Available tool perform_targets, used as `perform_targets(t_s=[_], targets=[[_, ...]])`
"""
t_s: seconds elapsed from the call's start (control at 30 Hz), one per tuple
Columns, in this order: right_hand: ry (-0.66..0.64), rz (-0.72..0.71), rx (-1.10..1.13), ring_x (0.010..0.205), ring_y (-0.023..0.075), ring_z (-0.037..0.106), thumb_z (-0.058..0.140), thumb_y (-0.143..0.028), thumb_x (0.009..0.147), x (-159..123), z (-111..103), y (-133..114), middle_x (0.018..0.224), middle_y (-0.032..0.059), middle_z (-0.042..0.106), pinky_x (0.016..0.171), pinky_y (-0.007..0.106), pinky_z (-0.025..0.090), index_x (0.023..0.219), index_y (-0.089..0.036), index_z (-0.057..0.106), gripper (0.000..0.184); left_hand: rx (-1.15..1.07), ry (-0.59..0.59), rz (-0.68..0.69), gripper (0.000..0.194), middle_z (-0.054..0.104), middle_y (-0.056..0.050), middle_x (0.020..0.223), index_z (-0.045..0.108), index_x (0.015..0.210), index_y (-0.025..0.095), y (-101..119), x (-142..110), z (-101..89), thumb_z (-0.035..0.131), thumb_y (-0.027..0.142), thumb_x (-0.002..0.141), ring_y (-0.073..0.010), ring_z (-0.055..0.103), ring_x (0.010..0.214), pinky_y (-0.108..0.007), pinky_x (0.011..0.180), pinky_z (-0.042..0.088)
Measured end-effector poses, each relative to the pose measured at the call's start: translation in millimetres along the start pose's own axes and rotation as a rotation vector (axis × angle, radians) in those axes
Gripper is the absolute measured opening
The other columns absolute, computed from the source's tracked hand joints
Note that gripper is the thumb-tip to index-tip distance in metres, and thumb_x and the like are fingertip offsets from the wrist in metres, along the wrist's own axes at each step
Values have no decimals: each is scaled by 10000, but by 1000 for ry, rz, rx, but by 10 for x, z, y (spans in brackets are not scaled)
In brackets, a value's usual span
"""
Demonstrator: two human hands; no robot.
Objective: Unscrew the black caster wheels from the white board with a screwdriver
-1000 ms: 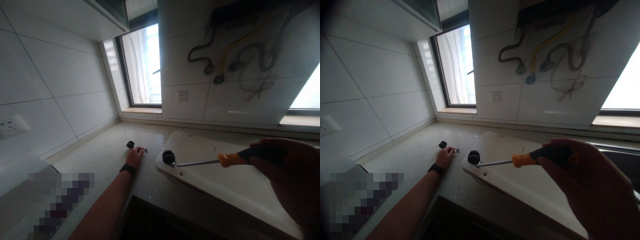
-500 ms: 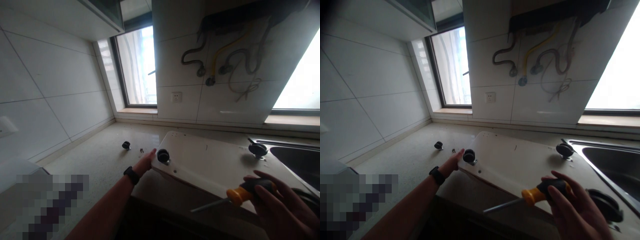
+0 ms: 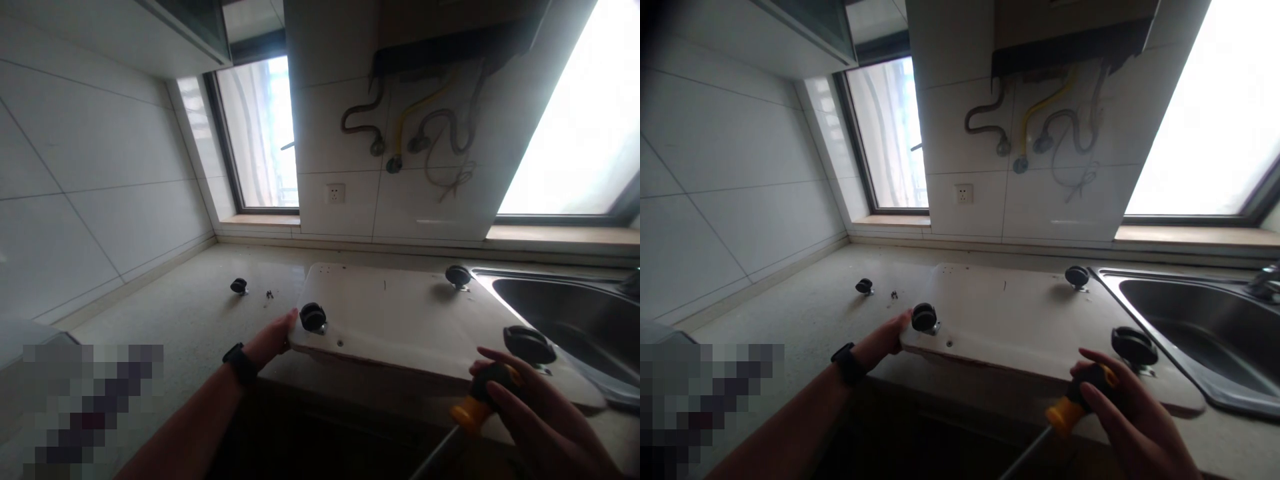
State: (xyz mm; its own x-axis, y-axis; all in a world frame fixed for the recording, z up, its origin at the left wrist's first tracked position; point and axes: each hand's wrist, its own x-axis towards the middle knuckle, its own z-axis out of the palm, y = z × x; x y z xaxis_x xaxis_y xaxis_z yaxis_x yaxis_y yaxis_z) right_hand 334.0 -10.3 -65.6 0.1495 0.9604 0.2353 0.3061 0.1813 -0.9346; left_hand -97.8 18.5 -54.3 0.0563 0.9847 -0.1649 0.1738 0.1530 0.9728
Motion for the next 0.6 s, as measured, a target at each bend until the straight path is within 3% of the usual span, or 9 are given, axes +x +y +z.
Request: perform_targets(t_s=[0.1, 0.2, 0.3, 0.4, 0.5, 0.6], targets=[[8, 36, 145, 953, 270, 714, 799, -598, 672, 149, 20, -58, 1068, 100, 740, 712, 253, 606, 1215, -255, 665, 656, -2, -18, -20, 592, 447, 38, 686, 528, 913, 187, -49, -226, 102, 358, 754, 919, -104, 337, 542, -242, 518, 297], [-7, 33, 271, 921, 194, 675, 809, -551, 709, 322, 52, -90, 1001, 58, 727, 720, 190, 570, 1220, -271, 668, 600, 202, -24, 18, 618, 520, -1, 724, 565, 884, 179, -24, -478, 163, 279, 720, 962, -145, 444, 597, -283, 576, 377], [-24, 68, 368, 869, 154, 650, 848, -510, 685, 475, 88, -95, 951, 45, 714, 676, 144, 544, 1203, -259, 685, 597, 492, 153, 114, 586, 571, -37, 769, 576, 839, 183, 115, -696, 195, 291, 674, 988, -203, 528, 697, -350, 691, 440], [-16, 87, 488, 855, 143, 647, 888, -459, 645, 559, 137, -119, 940, 38, 699, 687, 145, 554, 1171, -234, 702, 601, 664, 314, 342, 529, 644, -101, 1037, 593, 1109, 172, 309, -818, 251, 483, 662, 941, -270, 594, 958, -434, 888, 466], [20, 72, 522, 832, 129, 650, 897, -435, 634, 552, 191, -170, 934, 30, 696, 691, 140, 562, 1144, -231, 715, 579, 708, 194, 494, 730, 625, -136, 1277, 538, 1346, 195, 475, -846, 350, 714, 647, 800, -316, 572, 1165, -490, 1008, 446], [68, 52, 528, 832, 135, 662, 891, -419, 638, 473, 232, -215, 944, 39, 707, 683, 145, 572, 1110, -223, 733, 535, 662, 103, 471, 533, 697, -104, 1176, 652, 1234, 218, 563, -830, 431, 729, 554, 828, -288, 642, 1063, -459, 948, 492]])
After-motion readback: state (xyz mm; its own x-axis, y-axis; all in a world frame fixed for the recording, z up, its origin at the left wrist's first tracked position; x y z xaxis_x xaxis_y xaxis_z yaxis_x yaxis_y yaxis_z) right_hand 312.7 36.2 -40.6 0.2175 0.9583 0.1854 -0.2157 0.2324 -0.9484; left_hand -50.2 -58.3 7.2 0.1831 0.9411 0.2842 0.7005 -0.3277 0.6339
